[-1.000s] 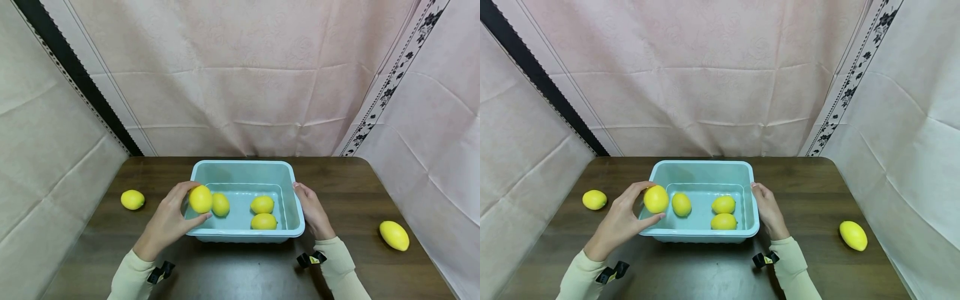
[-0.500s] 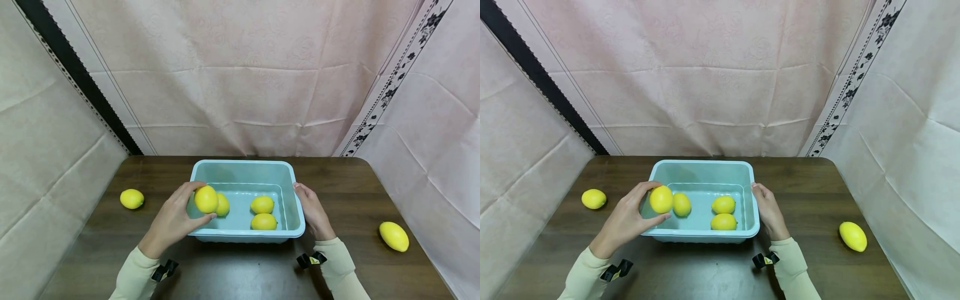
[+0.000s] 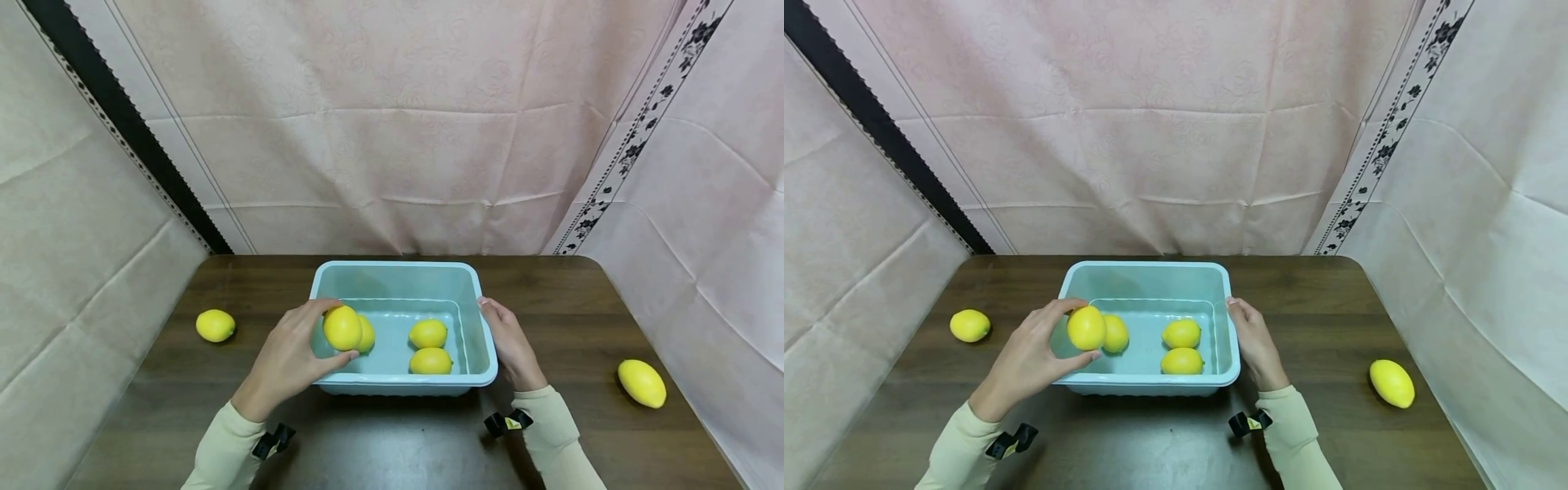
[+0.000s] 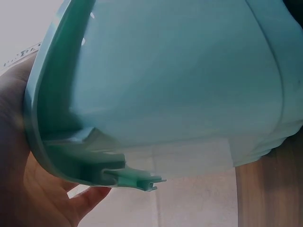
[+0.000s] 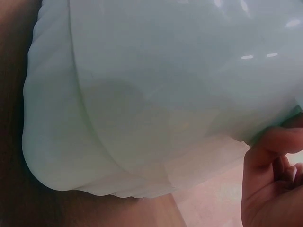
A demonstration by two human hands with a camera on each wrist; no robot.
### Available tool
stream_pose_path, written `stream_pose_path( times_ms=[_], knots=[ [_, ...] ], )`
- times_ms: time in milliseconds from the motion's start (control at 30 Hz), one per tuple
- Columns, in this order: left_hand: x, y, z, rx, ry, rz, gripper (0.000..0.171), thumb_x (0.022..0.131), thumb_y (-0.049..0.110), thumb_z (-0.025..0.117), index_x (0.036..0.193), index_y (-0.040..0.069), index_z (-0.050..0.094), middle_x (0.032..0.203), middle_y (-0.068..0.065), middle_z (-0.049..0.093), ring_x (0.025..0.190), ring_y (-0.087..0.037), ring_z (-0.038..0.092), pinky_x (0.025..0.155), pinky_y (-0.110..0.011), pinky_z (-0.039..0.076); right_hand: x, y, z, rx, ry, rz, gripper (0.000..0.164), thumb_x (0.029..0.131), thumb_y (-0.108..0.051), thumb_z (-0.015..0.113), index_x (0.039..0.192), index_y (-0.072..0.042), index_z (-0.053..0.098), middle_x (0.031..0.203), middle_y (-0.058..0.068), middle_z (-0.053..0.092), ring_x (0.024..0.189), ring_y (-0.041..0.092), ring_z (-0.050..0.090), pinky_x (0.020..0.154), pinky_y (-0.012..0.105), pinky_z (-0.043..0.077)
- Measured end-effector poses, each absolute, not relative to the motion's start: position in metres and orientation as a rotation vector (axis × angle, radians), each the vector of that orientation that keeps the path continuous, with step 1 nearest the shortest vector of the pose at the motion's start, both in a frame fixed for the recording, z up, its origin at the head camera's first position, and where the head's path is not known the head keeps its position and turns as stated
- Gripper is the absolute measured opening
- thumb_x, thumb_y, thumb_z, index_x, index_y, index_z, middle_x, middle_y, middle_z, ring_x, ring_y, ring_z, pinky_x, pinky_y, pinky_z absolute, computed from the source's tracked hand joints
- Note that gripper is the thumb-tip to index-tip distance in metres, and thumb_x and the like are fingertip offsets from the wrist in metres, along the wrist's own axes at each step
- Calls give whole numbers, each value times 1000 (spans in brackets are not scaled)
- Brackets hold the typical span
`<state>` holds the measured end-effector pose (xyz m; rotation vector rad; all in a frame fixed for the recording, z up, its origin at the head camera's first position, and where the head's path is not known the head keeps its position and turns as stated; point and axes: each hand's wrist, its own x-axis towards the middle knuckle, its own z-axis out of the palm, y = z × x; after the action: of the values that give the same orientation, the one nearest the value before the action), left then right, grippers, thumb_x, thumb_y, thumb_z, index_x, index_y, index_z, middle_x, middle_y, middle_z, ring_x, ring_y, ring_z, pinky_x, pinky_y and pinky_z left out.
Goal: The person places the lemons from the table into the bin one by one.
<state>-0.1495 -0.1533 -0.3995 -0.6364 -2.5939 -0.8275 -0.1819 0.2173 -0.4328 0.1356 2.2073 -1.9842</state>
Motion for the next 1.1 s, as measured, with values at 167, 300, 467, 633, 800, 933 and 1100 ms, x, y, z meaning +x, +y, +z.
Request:
stream_pose_path(
  times_ms=[167, 300, 467, 633, 800, 933, 1100],
  knots=[
    [-150, -153, -399, -621, -2633, -848, 80, 74, 45, 96, 139, 13, 61, 136, -6, 66, 120, -33, 61, 100, -57, 53, -183, 217, -433, 147, 2206, -1980, 63, 114, -50, 39, 154, -2, 43, 133, 25, 57, 106, 25, 68, 86, 37, 62],
    [-151, -153, -398, -612, -2660, -859, 80, 76, 46, 95, 139, 12, 61, 136, -6, 65, 122, -33, 60, 102, -58, 52, -183, 217, -433, 155, 2204, -1984, 62, 114, -49, 39, 154, -2, 44, 131, 24, 58, 106, 23, 67, 86, 35, 62],
    [-150, -153, -397, -601, -2690, -858, 79, 76, 45, 95, 139, 13, 61, 135, -5, 66, 123, -34, 59, 104, -59, 50, -182, 217, -433, 155, 2211, -1983, 63, 113, -50, 39, 153, -2, 45, 129, 24, 58, 103, 23, 67, 84, 35, 62],
    [-150, -154, -397, -597, -2705, -846, 79, 76, 46, 95, 139, 13, 61, 135, -5, 66, 123, -34, 59, 104, -59, 49, -182, 217, -434, 146, 2211, -1987, 63, 113, -51, 40, 154, -2, 44, 130, 25, 57, 103, 25, 67, 84, 38, 63],
    [-150, -154, -397, -598, -2717, -837, 79, 75, 45, 96, 139, 13, 61, 136, -6, 66, 123, -35, 59, 103, -60, 50, -182, 217, -434, 150, 2211, -1987, 64, 113, -51, 41, 155, -3, 43, 132, 24, 57, 104, 25, 67, 85, 39, 63],
    [-150, -153, -396, -597, -2726, -831, 79, 75, 45, 96, 139, 12, 62, 136, -6, 66, 122, -35, 59, 102, -60, 50, -182, 217, -434, 142, 2216, -1983, 63, 113, -50, 40, 153, -2, 45, 128, 25, 58, 102, 26, 68, 83, 39, 63],
    [-150, -154, -396, -599, -2727, -840, 79, 74, 44, 97, 138, 12, 62, 136, -6, 66, 123, -35, 59, 103, -59, 50, -182, 217, -434, 136, 2214, -1986, 63, 113, -50, 40, 154, -3, 44, 129, 25, 58, 103, 26, 69, 83, 40, 63]
  ],
)
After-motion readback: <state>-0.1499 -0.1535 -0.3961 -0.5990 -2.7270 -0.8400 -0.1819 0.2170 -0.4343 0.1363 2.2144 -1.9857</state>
